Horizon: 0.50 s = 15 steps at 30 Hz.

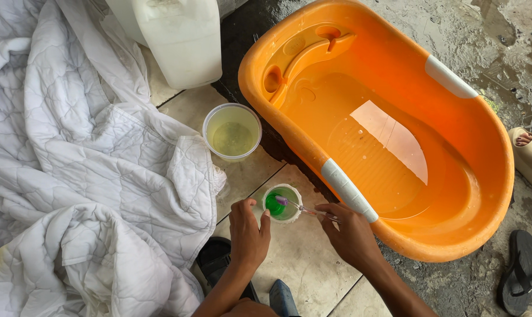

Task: The person treats a stain on a white blanket using a toothbrush and liquid from a small container.

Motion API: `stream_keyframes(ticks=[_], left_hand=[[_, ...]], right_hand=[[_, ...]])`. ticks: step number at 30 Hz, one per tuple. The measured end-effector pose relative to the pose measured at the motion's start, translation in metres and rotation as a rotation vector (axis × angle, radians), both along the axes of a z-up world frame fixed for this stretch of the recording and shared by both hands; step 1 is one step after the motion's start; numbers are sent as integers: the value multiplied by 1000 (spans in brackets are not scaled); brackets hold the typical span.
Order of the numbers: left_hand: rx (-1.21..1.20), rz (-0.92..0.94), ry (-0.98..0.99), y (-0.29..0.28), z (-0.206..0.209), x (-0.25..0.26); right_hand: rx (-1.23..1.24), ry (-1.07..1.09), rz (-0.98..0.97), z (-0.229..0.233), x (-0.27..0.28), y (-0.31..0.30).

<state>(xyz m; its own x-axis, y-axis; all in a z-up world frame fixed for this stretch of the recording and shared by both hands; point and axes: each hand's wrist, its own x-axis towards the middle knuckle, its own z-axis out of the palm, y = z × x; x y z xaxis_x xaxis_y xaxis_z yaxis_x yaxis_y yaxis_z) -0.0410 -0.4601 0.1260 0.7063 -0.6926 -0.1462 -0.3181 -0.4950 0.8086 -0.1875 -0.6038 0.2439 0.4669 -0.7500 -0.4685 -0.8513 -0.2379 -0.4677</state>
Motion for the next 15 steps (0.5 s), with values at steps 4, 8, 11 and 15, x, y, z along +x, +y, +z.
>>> stream_keyframes(ticks=[4,8,11,15], left_hand=[[-34,-168,-56,14,6,24],[201,-246,27,38,33,52],[301,-275,-14,53,41,58],[286,-356,-29,52,39,47]], right_hand=[[178,-24,-219,25,0,0],[213,-41,-220,26,-14,-5],[301,-167,-341,21,-24,-2],[346,-238,-405,2,-36,2]])
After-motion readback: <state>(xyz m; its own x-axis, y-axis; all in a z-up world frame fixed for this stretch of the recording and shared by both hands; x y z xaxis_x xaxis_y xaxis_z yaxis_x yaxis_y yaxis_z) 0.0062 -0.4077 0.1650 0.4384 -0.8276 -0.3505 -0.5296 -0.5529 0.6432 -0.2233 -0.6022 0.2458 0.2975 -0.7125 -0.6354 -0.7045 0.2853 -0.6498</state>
